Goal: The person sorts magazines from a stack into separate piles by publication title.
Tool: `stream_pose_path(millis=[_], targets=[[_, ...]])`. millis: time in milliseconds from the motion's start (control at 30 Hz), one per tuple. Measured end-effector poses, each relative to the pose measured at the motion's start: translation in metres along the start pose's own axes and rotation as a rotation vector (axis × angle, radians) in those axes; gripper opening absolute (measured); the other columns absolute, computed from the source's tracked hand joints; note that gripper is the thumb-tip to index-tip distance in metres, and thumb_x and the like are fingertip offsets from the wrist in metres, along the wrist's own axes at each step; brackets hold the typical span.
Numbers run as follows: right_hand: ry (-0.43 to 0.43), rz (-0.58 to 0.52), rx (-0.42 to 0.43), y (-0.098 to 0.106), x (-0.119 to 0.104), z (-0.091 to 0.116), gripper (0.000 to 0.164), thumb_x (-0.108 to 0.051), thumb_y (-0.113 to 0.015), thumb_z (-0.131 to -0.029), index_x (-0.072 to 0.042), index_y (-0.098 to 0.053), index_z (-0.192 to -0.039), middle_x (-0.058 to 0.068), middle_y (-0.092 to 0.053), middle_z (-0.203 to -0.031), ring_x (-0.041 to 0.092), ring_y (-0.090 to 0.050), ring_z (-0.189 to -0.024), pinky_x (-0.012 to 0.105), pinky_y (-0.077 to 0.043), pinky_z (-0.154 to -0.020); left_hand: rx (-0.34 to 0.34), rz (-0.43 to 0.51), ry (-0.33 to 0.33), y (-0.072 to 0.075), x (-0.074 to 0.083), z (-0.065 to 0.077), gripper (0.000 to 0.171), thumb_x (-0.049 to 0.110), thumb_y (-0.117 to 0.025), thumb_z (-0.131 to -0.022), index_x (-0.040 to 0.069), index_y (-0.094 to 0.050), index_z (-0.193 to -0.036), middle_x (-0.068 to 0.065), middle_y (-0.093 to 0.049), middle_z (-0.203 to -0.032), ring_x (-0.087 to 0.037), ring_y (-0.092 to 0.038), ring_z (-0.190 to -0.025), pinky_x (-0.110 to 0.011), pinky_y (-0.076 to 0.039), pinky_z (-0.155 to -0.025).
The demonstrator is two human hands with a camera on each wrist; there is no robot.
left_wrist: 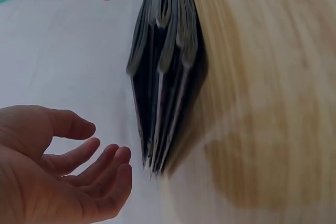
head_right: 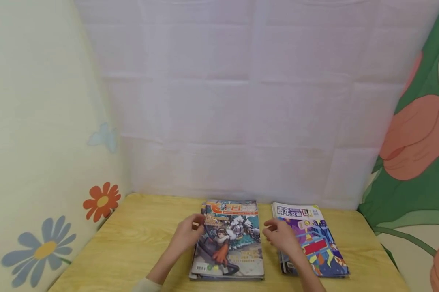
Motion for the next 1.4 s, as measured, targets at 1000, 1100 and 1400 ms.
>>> stream_pose_path(millis=[1000, 1100, 1400], targets=[[-0.255, -0.038, -0.085, -0.027, 0.025, -0.009, 0.045, -0.003, -0.069, -0.091, 0.018, -0.054, -0.127, 0.015, -0.066, -0.098, 0.025, -0.067, -0.081, 0.039, -0.06, -0.07, -0.091, 0.324, 0.314, -0.005, -0.024, 0.0, 0.044, -0.001, -0.063, -0.086, -0.016, -0.057, -0.127, -0.016, -0.065, -0.096, -0.02, -0.061, -0.074, -0.034, -0.057, -0.064], [-0.241, -0.058, -0.063, -0.025, 0.026, -0.009, 0.04, -0.001, -0.069, -0.09, 0.017, -0.057, -0.124, 0.014, -0.066, -0.098, 0.026, -0.066, -0.081, 0.04, -0.06, -0.069, -0.12, 0.483, 0.391, -0.008, -0.028, 0.002, 0.047, 0.0, -0.063, -0.089, -0.019, -0.053, -0.131, -0.018, -0.065, -0.102, -0.019, -0.061, -0.075, -0.034, -0.058, -0.068], [-0.241, -0.112, -0.045, -0.024, 0.03, -0.008, 0.036, 0.002, -0.068, -0.091, 0.015, -0.059, -0.123, 0.016, -0.066, -0.103, 0.027, -0.067, -0.084, 0.041, -0.06, -0.071, -0.146, 0.534, 0.442, -0.012, -0.036, 0.002, 0.048, 0.002, -0.065, -0.088, -0.015, -0.054, -0.132, -0.016, -0.066, -0.103, -0.018, -0.062, -0.077, -0.034, -0.059, -0.071]])
Point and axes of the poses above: each hand's wrist, its own z-axis away from the middle knuckle, its own y-axis out of the back of the hand, x = y × z, the point moved 5 cm from there along -z, towards the middle knuckle
